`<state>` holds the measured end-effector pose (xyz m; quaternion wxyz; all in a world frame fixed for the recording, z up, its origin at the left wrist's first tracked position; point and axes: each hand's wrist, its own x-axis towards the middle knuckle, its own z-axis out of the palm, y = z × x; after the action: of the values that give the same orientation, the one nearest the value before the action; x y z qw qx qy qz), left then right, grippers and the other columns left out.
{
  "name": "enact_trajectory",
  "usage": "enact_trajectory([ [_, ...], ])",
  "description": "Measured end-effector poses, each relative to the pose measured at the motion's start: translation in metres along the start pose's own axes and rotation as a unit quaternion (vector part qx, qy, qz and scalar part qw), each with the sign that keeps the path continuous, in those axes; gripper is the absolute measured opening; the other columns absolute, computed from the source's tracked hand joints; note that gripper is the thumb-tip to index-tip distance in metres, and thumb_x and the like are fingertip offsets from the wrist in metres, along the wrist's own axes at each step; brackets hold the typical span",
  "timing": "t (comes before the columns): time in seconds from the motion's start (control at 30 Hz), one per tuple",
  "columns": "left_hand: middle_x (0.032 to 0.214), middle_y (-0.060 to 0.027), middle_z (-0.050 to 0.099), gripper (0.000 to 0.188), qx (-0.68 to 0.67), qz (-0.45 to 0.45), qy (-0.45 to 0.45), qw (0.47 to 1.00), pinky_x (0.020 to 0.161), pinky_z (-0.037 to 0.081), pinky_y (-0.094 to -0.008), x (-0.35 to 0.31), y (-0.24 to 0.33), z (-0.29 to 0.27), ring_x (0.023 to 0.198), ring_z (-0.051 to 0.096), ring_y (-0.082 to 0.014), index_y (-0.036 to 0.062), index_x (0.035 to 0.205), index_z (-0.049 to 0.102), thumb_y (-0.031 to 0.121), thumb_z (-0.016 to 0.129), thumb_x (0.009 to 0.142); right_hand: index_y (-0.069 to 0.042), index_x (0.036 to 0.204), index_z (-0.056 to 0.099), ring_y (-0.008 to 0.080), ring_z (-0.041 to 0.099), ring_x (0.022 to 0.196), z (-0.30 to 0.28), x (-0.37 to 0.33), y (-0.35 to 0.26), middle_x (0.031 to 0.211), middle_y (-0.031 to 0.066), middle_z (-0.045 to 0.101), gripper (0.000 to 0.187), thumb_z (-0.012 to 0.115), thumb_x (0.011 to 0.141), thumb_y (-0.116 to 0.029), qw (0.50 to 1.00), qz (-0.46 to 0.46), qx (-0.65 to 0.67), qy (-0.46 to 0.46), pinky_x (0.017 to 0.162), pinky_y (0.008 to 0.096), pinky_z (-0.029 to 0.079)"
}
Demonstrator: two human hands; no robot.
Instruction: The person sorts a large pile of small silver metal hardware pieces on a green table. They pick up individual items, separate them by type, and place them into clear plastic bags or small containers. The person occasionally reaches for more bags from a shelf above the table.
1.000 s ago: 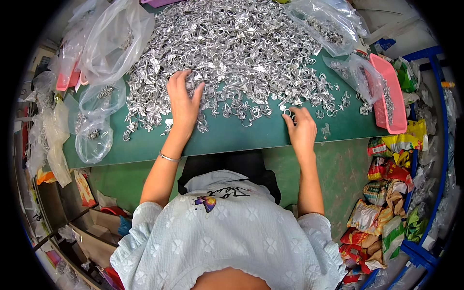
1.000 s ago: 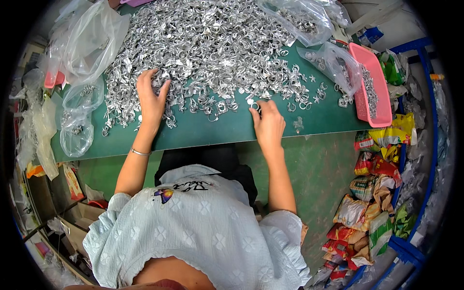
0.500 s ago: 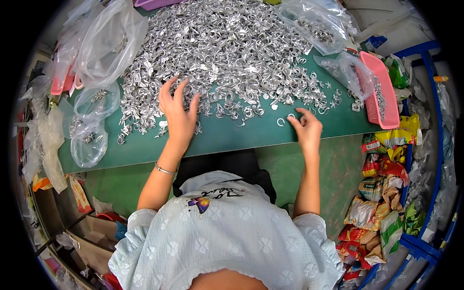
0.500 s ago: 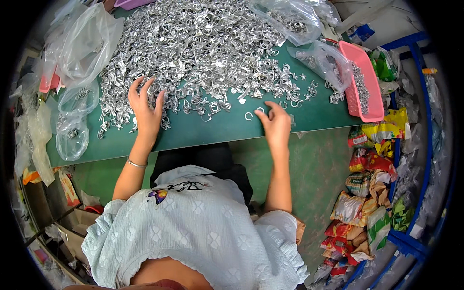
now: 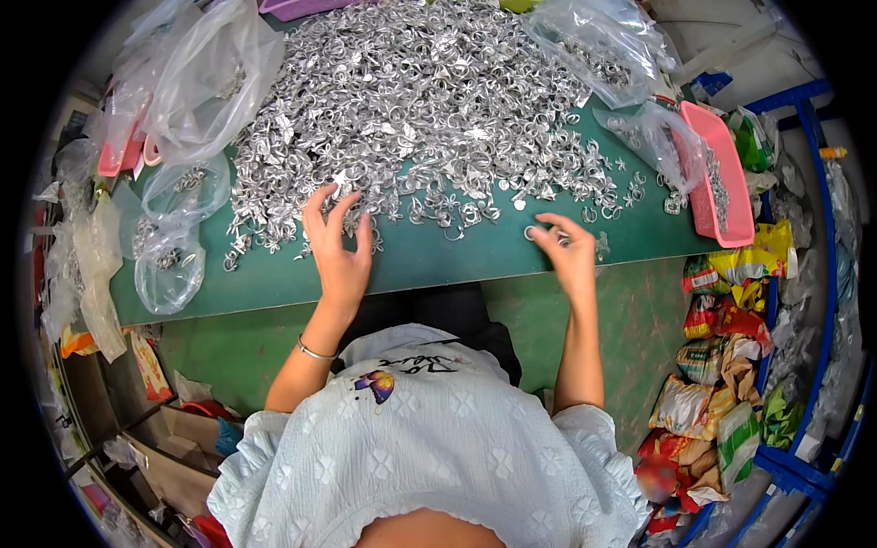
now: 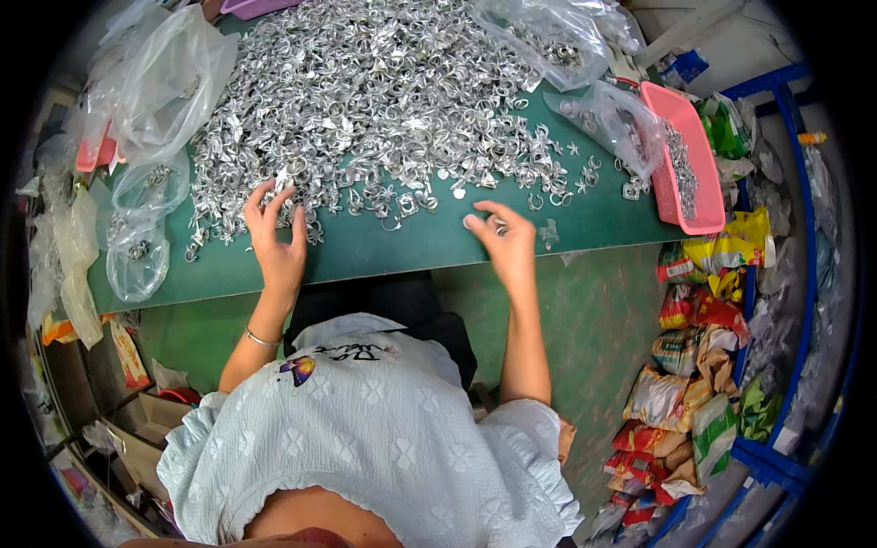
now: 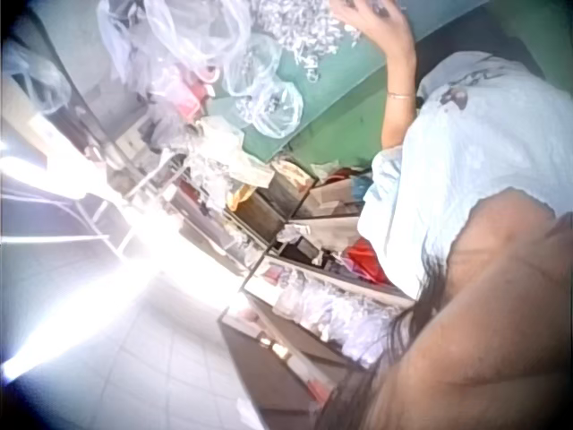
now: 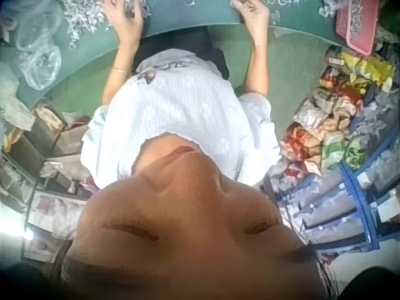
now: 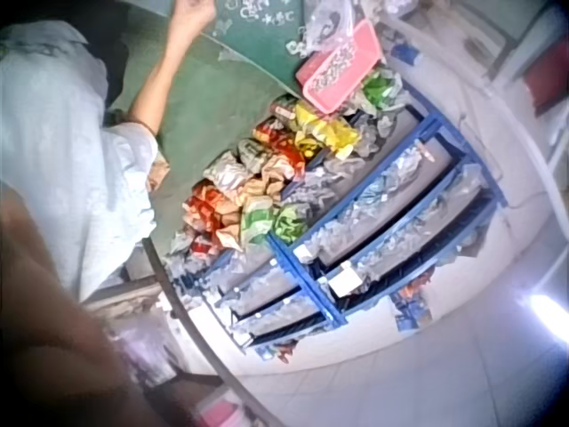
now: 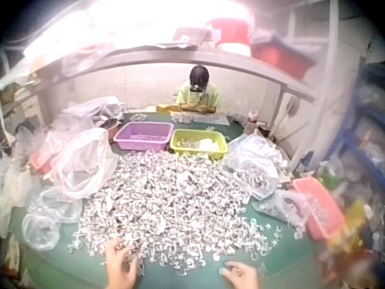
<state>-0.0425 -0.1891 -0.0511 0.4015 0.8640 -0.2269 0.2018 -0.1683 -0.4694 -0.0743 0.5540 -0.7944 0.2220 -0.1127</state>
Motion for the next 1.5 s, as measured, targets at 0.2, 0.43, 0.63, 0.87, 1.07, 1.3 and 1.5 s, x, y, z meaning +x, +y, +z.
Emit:
enact_trajectory([
  [0.2, 0.119, -0.0149, 0.046, 0.032, -0.007, -0.008, -0.001, 1.000, 0.095, 0.034, -0.0388, -0.005, 0.000, -0.003, 0.113, 0.043, -0.0313, 0.0039, 0.106, 0.057, 0.001, 0.063, 0.076, -0.002, 0.092, 0.059, 0.0245, 0.048, 0.052, 0.020, -0.004, -0.003, 0.064, 0.0101, 0.054, 0.030, 0.073, 0.072, -0.017, 0.956, -0.092, -0.269, 0.077, 0.050, 0.0339, 0.041],
  [0.43, 0.120, -0.0120, 0.048, 0.037, -0.101, -0.064, 0.016, 0.993, 0.089, 0.037, -0.0329, -0.004, 0.004, -0.010, 0.111, 0.046, -0.0249, 0.0039, 0.113, 0.052, 0.000, 0.060, 0.077, 0.000, 0.093, 0.058, 0.0133, 0.045, 0.062, -0.002, 0.006, -0.031, 0.089, 0.0093, 0.054, 0.021, 0.051, 0.090, -0.019, 0.766, 0.143, 0.621, -0.082, 0.045, 0.0203, 0.035],
  [0.63, 0.115, -0.0161, 0.050, 0.041, -0.121, 0.003, -0.015, 0.993, 0.094, 0.037, -0.0367, 0.004, 0.020, 0.003, 0.109, 0.048, -0.0308, 0.0006, 0.113, 0.051, -0.006, 0.060, 0.073, -0.003, 0.105, 0.060, 0.0123, 0.043, 0.067, -0.001, 0.020, 0.000, 0.089, 0.0079, 0.056, 0.031, 0.042, 0.095, -0.027, 0.527, 0.189, 0.815, -0.153, 0.048, 0.0210, 0.038],
  [0.87, 0.129, -0.0135, 0.043, 0.058, -0.007, 0.225, -0.202, 0.953, 0.098, 0.031, -0.0452, 0.080, 0.068, 0.121, 0.121, 0.038, -0.0329, 0.0091, 0.129, 0.042, 0.025, 0.065, 0.078, -0.004, 0.108, 0.057, 0.0081, 0.041, 0.062, 0.002, 0.024, -0.001, 0.077, 0.0022, 0.052, 0.028, 0.041, 0.096, -0.025, 0.560, 0.123, 0.809, -0.131, 0.049, 0.0201, 0.038],
  [1.07, 0.120, -0.0118, 0.048, 0.058, 0.114, 0.288, -0.280, 0.909, 0.095, 0.034, -0.0469, 0.080, 0.052, 0.136, 0.119, 0.039, -0.0328, 0.0092, 0.116, 0.050, 0.033, 0.070, 0.068, 0.002, 0.098, 0.061, 0.0072, 0.042, 0.054, 0.001, 0.009, -0.017, 0.070, 0.0008, 0.052, 0.016, 0.058, 0.086, -0.007, 0.933, 0.092, 0.339, 0.078, 0.042, 0.0199, 0.029],
  [1.3, 0.116, -0.0122, 0.047, 0.052, 0.040, 0.314, -0.247, 0.916, 0.092, 0.035, -0.0431, 0.070, 0.038, 0.109, 0.115, 0.041, -0.0318, 0.0088, 0.107, 0.051, 0.020, 0.070, 0.060, -0.014, 0.090, 0.068, 0.0262, 0.058, 0.058, 0.029, 0.019, -0.020, 0.073, 0.0072, 0.054, 0.017, 0.070, 0.074, -0.017, 0.923, -0.253, -0.285, 0.054, 0.050, 0.0371, 0.045],
  [1.5, 0.106, -0.0132, 0.047, 0.039, -0.028, 0.239, -0.197, 0.950, 0.087, 0.042, -0.0396, 0.067, 0.016, 0.083, 0.107, 0.045, -0.0319, 0.0058, 0.096, 0.050, 0.008, 0.068, 0.061, -0.015, 0.090, 0.069, 0.0258, 0.055, 0.053, 0.008, 0.026, -0.008, 0.068, 0.0063, 0.052, 0.015, 0.068, 0.076, -0.019, 0.903, -0.252, -0.341, 0.072, 0.046, 0.0357, 0.042],
])
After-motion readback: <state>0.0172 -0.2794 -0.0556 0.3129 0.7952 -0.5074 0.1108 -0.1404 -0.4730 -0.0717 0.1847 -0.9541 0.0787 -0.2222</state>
